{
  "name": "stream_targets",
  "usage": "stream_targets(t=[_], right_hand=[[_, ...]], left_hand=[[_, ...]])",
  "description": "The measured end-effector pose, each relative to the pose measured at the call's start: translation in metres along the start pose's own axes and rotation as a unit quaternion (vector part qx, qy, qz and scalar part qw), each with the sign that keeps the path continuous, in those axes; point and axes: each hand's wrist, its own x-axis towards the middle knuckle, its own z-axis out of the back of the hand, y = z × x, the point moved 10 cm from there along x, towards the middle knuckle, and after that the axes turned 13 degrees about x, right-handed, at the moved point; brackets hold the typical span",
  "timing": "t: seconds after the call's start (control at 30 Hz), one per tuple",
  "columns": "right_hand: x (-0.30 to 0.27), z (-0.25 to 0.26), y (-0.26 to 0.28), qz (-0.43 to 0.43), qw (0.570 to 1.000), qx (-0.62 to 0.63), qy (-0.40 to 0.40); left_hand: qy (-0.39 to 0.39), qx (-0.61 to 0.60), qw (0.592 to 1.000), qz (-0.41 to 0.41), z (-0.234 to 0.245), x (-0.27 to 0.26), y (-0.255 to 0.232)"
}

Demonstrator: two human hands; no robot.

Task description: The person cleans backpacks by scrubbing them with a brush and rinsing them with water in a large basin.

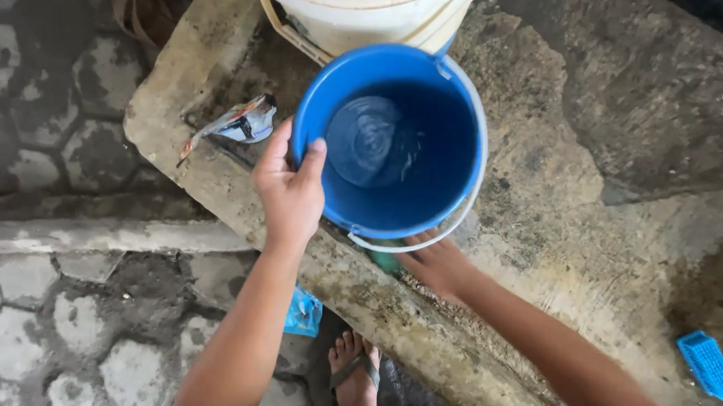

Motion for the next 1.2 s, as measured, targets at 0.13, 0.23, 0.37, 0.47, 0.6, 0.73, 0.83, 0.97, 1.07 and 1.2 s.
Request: stream_targets(t=[0.13,0.23,0.37,0.47,0.6,0.73,0.83,0.97,1.07,1.2], right_hand=[[-0.146,0.047,0.021,-0.053,0.979,-0.019,0.194],[-0.225,0.077,-0.077,-0.499,0.766,0.361,0.186],[-0.374,0.127,-0.21,-0.635,0.732,-0.24,0.061],[-0.278,0.104,-0.183,-0.657,0.717,-0.188,-0.135],[-0.118,0.034,-0.089,-0.27,0.948,-0.101,-0.132],[-0.226,0.123,-0.199,-0.543,0.837,0.04,0.051],[-0.405,0.23,-0.214,-0.799,0.581,-0.073,-0.14],[-0.498,0.225,-0.223,-0.836,0.467,-0.198,-0.209],[-0.376,0.17,-0.223,-0.731,0.627,-0.228,-0.146],[-0.205,0.072,-0.13,-0.578,0.795,0.154,-0.098]], left_hand=[[0.016,0.013,1.0,0.019,0.002,-0.008,0.013],[0.084,0.042,0.994,0.052,-0.011,-0.015,0.011],[0.086,0.044,0.992,0.081,-0.024,-0.031,0.037],[0.06,0.034,0.99,0.12,-0.036,-0.039,0.052],[0.061,0.033,0.987,0.144,-0.045,-0.054,0.088],[0.05,0.014,0.988,0.149,-0.036,-0.06,0.097],[0.2,0.158,0.944,0.21,-0.041,-0.07,0.073],[0.149,0.263,0.95,0.075,-0.045,-0.061,0.06],[0.074,0.336,0.933,-0.1,-0.055,-0.061,-0.002],[0.065,0.288,0.919,-0.261,-0.097,-0.089,-0.102]])
